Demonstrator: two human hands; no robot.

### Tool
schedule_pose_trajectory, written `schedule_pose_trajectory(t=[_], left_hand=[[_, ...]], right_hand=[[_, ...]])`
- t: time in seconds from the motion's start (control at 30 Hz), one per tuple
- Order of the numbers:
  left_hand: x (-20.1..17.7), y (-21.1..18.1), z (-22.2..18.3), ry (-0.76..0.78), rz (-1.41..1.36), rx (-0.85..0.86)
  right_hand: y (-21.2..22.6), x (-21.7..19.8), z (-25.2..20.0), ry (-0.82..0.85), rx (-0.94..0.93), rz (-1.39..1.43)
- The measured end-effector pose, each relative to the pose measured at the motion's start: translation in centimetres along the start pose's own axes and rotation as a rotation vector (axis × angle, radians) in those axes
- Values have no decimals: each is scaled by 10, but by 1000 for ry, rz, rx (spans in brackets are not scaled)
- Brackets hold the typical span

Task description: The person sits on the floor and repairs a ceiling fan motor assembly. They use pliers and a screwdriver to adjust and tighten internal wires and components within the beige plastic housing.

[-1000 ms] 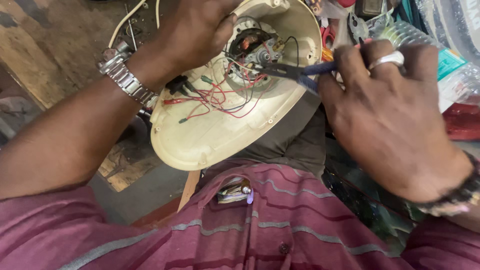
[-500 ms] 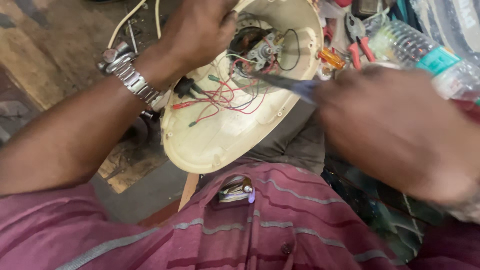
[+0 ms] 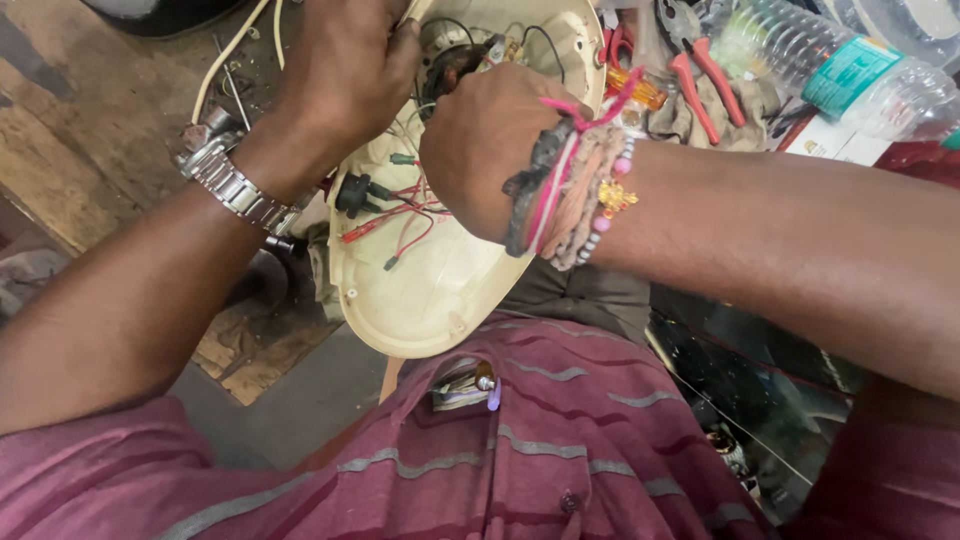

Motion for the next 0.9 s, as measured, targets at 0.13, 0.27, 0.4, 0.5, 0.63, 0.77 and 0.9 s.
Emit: schedule_pose_trajectory(t=[0.13,0.27,0.4,0.5,0.63,0.77,0.9], left_hand=[[-1,3,1,-2,24,-9],[-1,3,-2,-12,19,70],[-1,7,-2,-29,82,77],[-2,15,-1,-3,48,42],[-8,26,5,5,63,-6],[-17,29,10,0,47,34],[-27,21,18,75,-20,-185]], right_hand=[[2,1,11,15,23,63],[2,17,9,-200,-11,108],[-13,25,-10,-426,-10,240],[-41,26,-40,-294,-57,191],[-80,32,-70,-169,38,263],[-101,54,-54,-111,20,428],[-112,81,-30,53,-15,1104]])
Point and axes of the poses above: each hand's wrist, its own z-axis towards the middle knuckle, its own x-axis out of the palm, y = z × x, the point moved 1 cm from there along z, towards the middle knuckle, and after that the axes turned 14 degrees about -z, right-handed, at the moved point
